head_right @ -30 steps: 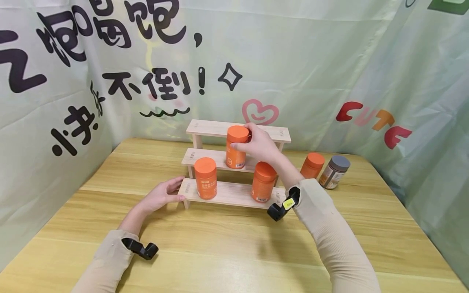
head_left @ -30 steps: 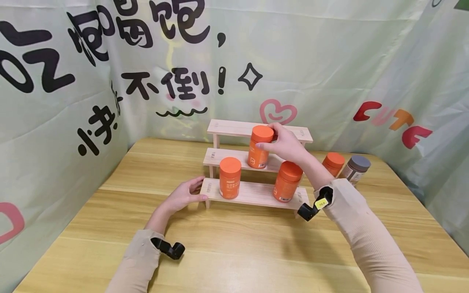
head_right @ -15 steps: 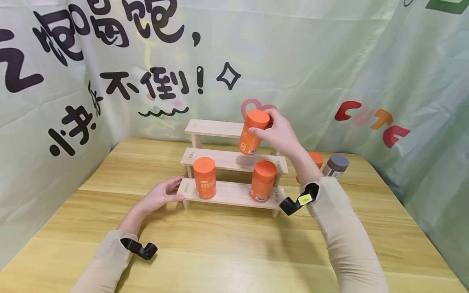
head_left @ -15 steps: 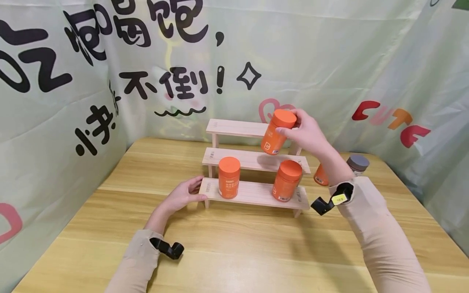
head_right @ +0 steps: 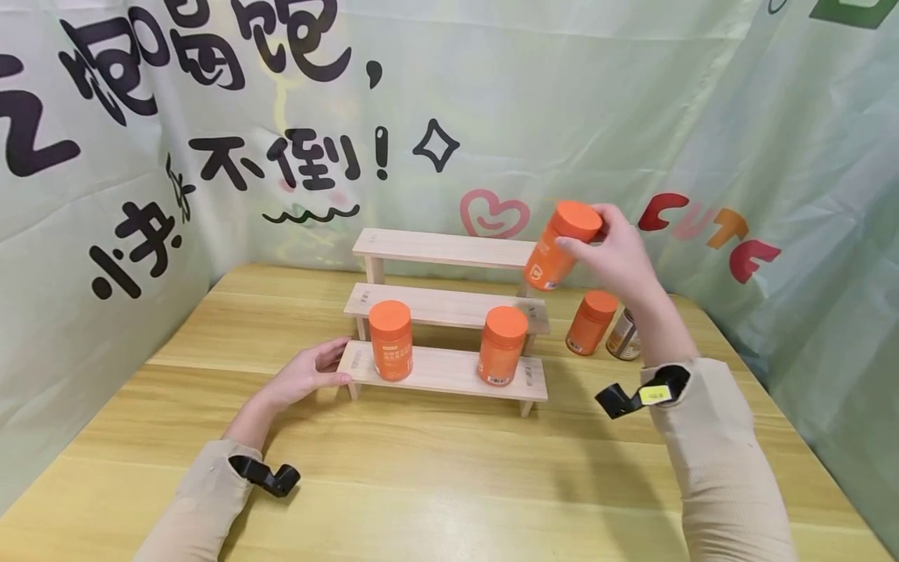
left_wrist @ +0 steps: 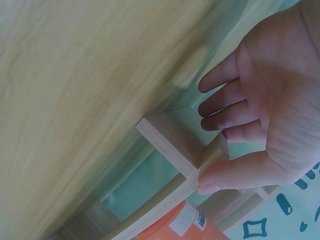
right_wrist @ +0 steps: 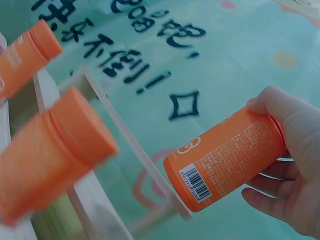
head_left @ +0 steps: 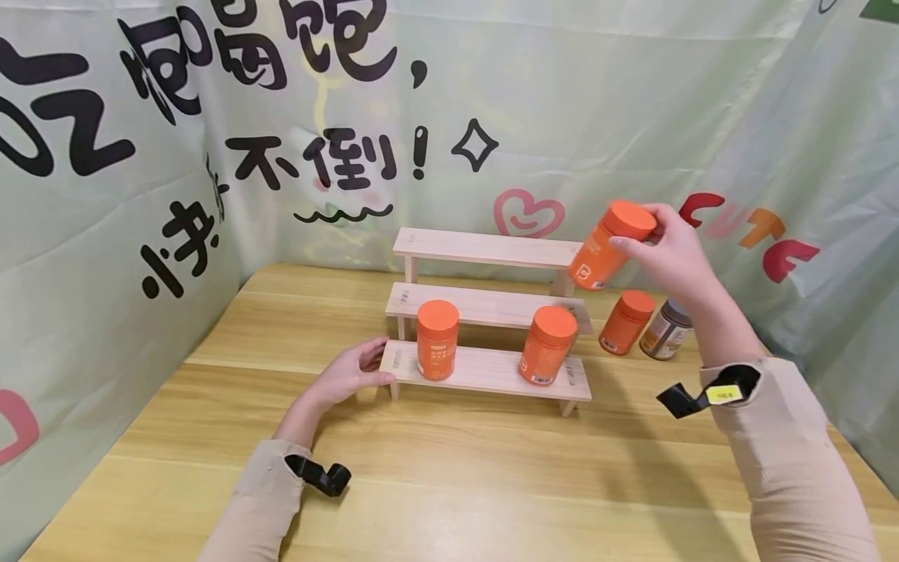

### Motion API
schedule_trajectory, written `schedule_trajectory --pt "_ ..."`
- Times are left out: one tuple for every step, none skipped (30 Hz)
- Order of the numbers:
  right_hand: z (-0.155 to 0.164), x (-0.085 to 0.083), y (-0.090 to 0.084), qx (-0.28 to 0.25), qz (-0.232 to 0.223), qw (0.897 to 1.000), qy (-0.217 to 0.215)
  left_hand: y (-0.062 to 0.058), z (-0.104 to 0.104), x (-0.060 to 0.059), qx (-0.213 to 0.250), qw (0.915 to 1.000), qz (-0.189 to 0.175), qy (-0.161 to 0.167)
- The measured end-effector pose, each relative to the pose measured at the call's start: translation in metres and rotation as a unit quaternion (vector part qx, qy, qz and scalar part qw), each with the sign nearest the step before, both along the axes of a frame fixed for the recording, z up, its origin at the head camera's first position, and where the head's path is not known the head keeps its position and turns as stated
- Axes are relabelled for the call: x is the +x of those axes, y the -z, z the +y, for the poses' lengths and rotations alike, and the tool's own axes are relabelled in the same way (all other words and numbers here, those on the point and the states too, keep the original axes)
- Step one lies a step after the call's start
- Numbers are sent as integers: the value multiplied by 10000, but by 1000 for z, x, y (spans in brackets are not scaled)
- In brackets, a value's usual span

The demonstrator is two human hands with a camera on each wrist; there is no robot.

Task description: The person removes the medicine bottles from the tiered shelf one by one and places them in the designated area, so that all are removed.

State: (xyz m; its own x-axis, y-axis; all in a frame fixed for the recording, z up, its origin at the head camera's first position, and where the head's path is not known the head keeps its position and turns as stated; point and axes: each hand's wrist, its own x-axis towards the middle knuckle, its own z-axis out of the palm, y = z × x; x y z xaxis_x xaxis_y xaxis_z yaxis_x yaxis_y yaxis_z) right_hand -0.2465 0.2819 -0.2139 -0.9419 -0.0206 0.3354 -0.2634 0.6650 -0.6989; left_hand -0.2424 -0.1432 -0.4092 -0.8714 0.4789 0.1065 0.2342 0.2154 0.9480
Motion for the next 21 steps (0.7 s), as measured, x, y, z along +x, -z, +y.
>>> schedule_trajectory --pt "6 2 1 39 1 10000 68 0 0 0 -9 10000 15 -3" --pt "13 3 2 80 8 9999 140 0 -1 0 -7 10000 21 -7" --pt "19 5 4 114 -13 9997 201 0 -1 -1 -3 10000 31 -9" --pt "26 7 6 166 -23 9995 265 0 -1 -1 9 10000 39 -9" --pt "32 8 8 232 -57 9991 353 -1 -1 -1 23 10000 49 -10" --pt "39 10 11 289 -98 9986 439 -1 -1 -1 27 10000 64 -12" --pt "45 12 13 319 -135 9981 510 -2 -1 -1 26 10000 82 -14" --pt "51 14 16 354 -167 9976 580 -2 -1 -1 31 10000 89 -15" --pt "57 16 19 392 -211 9969 651 -3 -1 -1 33 9999 99 -19" --pt "62 18 22 444 -253 9961 724 -3 -1 -1 39 9999 105 -24" --pt "67 20 26 483 -296 9953 789 -3 -1 -1 37 9999 104 -25" --pt "72 22 30 508 -327 9948 819 -3 -1 -1 28 9999 108 -23" --pt "77 25 34 534 -354 9943 850 -3 -1 -1 32 10000 93 -15" --pt "82 27 38 578 -378 9937 886 -3 0 0 40 10000 73 -4" --pt "87 29 43 619 -411 9930 918 -2 0 0 44 10000 57 7" --pt "91 31 47 633 -448 9926 936 -2 0 0 34 10000 47 14" --pt "95 33 52 653 -464 9921 962 -1 0 0 18 10000 45 22" --pt "98 35 57 685 -475 9915 1002 -1 0 0 11 10000 42 20" --pt "101 36 62 713 -478 9909 1040 0 1 1 4 10000 43 18" --pt "104 37 68 720 -495 9905 1063 0 1 1 2 10000 49 12" --pt "106 38 73 706 -521 9904 1068 0 1 1 -1 10000 55 7"
